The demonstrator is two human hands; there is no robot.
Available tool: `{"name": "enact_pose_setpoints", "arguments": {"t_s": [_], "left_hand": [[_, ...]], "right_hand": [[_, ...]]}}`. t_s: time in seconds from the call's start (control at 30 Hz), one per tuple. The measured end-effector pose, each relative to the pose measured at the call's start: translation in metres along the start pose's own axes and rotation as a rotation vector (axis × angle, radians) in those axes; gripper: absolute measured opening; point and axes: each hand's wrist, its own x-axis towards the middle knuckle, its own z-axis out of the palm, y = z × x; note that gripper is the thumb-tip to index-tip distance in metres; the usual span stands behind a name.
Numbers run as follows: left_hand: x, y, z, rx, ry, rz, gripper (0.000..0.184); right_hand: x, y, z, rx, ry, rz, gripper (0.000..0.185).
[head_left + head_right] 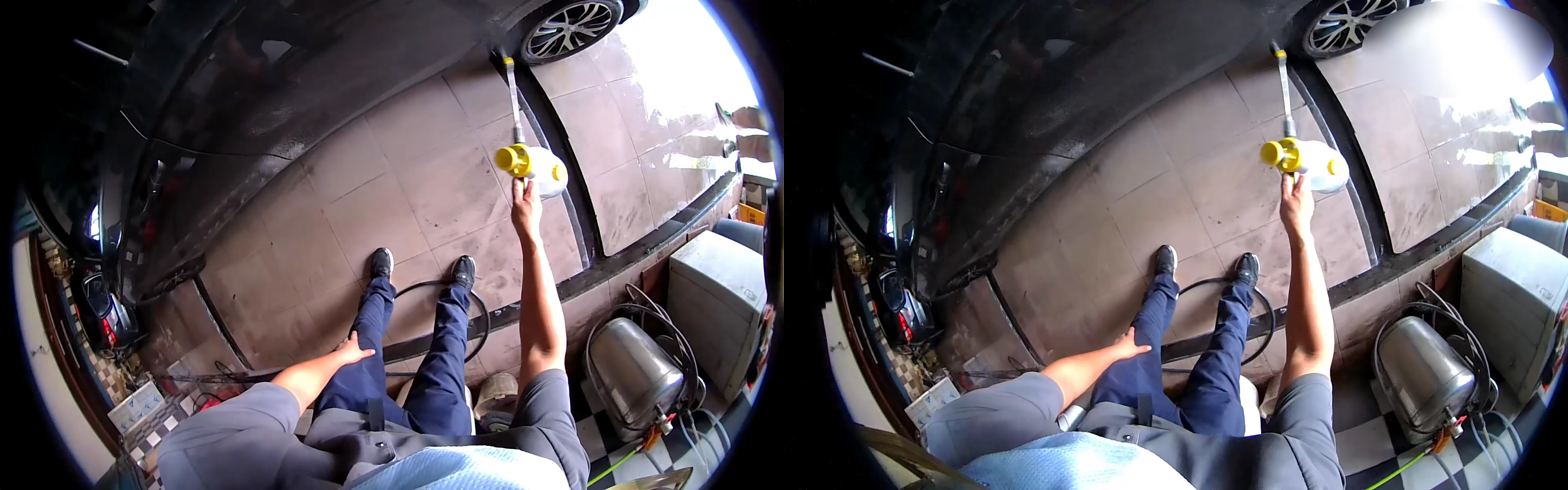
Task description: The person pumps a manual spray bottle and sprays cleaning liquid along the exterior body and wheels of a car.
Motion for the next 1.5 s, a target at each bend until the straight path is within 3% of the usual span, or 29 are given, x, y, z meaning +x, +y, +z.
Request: {"name": "enact_pose_setpoints", "arguments": {"t_s": [0.07,0.23,0.37,0.43,0.5,0.53,0.67,0.83,0.93,1.13,1.27,1.37,1.5], "left_hand": [[-0.004,0.013,0.014,0.056,-0.004,-0.024,0.118],[-0.016,0.054,0.025,0.134,0.102,-0.087,0.123],[-0.027,0.071,0.025,0.052,0.290,-0.017,0.115],[-0.024,0.068,0.034,0.023,0.293,-0.025,0.112],[-0.021,0.068,0.045,0.006,0.300,-0.037,0.108],[-0.019,0.066,0.053,-0.009,0.287,-0.045,0.107],[-0.008,0.058,0.087,-0.073,0.267,-0.081,0.102],[0.008,0.035,0.126,-0.068,0.338,-0.053,0.099],[0.012,0.022,0.130,-0.137,0.244,-0.071,0.098],[0.028,-0.015,0.123,-0.278,0.254,0.022,0.097],[0.028,-0.050,0.103,-0.430,0.220,0.208,0.096],[0.012,-0.083,0.080,-0.567,0.231,0.174,0.077],[-0.017,-0.143,0.072,-0.707,0.357,0.187,0.055]], "right_hand": [[-0.003,0.007,-0.004,-0.151,-0.198,0.071,0.035],[-0.026,0.021,0.011,-0.191,-0.561,-0.124,0.034],[-0.029,0.056,0.056,-0.069,-0.471,-0.069,0.035],[-0.022,0.069,0.071,-0.010,-0.355,0.041,0.036],[-0.001,0.093,0.089,0.011,-0.151,-0.102,0.041],[0.011,0.093,0.088,-0.005,-0.179,0.012,0.040],[0.052,0.121,0.107,-0.132,-0.078,0.011,0.043],[0.038,0.124,0.146,-0.135,-0.168,0.023,0.044],[0.001,0.113,0.197,-0.261,-0.251,-0.103,0.042],[-0.105,0.011,0.280,-0.173,-0.692,-0.136,0.035],[-0.155,-0.065,0.247,-0.237,-0.927,-0.251,0.033],[-0.165,-0.081,0.186,-0.082,-0.773,-0.223,0.035],[-0.124,-0.079,0.083,-0.176,-0.491,-0.019,0.040]]}}
